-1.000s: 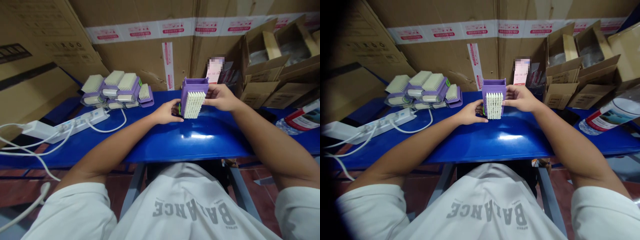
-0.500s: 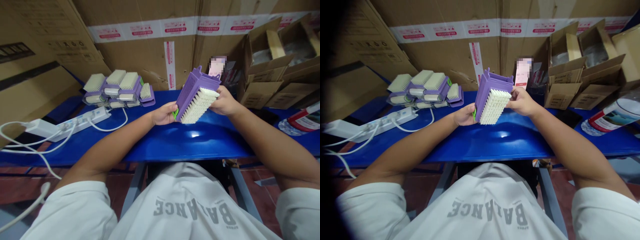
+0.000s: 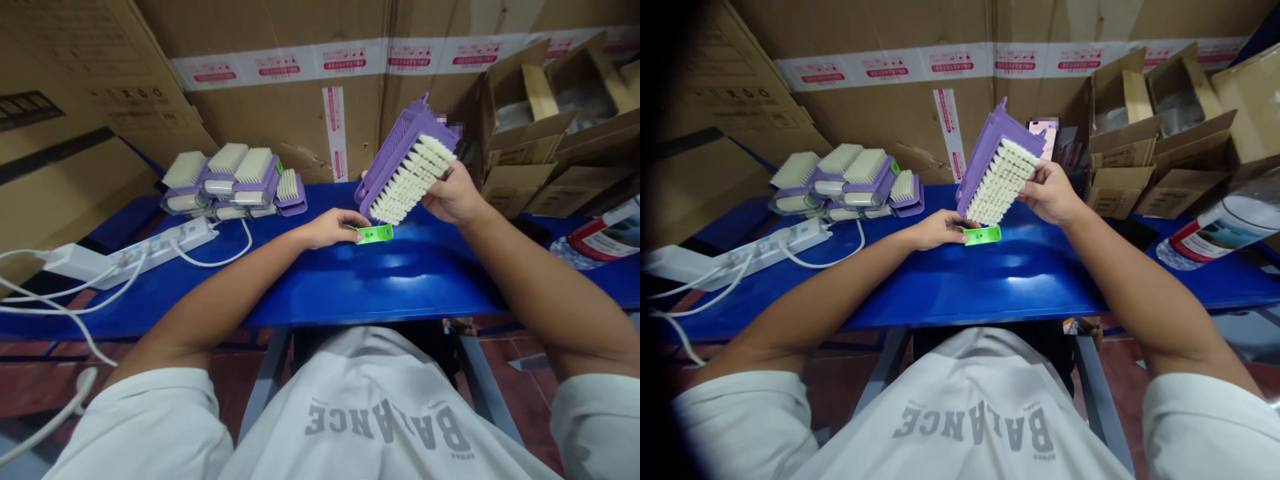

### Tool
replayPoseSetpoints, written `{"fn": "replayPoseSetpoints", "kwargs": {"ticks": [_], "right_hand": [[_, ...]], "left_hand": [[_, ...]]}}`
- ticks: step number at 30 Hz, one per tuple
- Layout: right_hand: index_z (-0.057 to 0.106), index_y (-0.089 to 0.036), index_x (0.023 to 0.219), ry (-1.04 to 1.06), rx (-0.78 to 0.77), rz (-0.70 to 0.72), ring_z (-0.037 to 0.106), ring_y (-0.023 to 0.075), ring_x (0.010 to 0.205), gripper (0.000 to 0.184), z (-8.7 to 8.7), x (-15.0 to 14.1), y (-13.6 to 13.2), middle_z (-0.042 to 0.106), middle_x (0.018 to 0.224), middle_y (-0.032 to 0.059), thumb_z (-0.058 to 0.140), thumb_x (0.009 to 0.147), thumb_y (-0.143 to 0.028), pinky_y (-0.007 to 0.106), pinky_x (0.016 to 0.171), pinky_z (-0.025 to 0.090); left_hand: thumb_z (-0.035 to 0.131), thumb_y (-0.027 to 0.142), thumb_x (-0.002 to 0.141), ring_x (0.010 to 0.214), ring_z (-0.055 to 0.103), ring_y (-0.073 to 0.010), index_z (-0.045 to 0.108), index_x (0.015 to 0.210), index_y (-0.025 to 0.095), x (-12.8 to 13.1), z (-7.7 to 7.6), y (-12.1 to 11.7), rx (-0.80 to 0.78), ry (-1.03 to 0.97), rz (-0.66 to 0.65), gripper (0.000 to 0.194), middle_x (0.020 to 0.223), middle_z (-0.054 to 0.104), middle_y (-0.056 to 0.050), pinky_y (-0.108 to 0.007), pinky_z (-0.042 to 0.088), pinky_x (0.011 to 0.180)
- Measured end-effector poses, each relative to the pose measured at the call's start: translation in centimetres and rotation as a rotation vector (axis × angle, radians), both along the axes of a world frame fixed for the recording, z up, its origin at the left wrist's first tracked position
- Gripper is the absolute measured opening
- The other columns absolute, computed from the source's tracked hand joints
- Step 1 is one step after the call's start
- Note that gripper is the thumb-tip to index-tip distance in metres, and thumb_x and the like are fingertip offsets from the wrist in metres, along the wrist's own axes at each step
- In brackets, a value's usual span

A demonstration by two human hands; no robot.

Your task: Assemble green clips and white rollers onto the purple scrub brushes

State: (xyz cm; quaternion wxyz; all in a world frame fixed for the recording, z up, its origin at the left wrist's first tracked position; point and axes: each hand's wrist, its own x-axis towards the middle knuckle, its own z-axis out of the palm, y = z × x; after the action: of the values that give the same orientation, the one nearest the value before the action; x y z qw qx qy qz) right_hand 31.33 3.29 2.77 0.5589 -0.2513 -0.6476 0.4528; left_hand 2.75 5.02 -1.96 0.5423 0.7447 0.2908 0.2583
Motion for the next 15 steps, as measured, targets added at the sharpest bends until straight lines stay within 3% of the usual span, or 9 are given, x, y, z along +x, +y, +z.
{"fn": "replayPoseSetpoints", "kwargs": {"ticks": [7, 15], "right_hand": [[0.075, -0.027, 0.111, -0.031, -0.049, 0.002, 0.076, 0.0332, 0.122, 0.071, -0.7, -0.4, 0.2, 0.083, 0.111, 0.0039, 0.103, 0.055, -0.061, 0.048, 0.098, 0.066], [0.077, -0.027, 0.113, -0.069, -0.017, -0.003, 0.075, 0.0339, 0.123, 0.067, -0.8, 0.0, 0.6, 0.083, 0.113, 0.0054, 0.101, 0.061, -0.060, 0.050, 0.101, 0.065]], "left_hand": [[0.095, 0.050, 0.069, 0.104, 0.079, -0.0279, 0.084, 0.107, 0.019, -0.1, -0.6, 0.6, 0.096, 0.024, 0.017, 0.050, 0.109, 0.084, -0.008, -0.051, 0.058, 0.106], [0.087, 0.044, 0.079, 0.108, 0.077, -0.0275, 0.080, 0.111, 0.018, -0.6, -0.5, 1.5, 0.146, -0.007, 0.037, 0.041, 0.111, 0.083, -0.008, -0.049, 0.058, 0.106]]}}
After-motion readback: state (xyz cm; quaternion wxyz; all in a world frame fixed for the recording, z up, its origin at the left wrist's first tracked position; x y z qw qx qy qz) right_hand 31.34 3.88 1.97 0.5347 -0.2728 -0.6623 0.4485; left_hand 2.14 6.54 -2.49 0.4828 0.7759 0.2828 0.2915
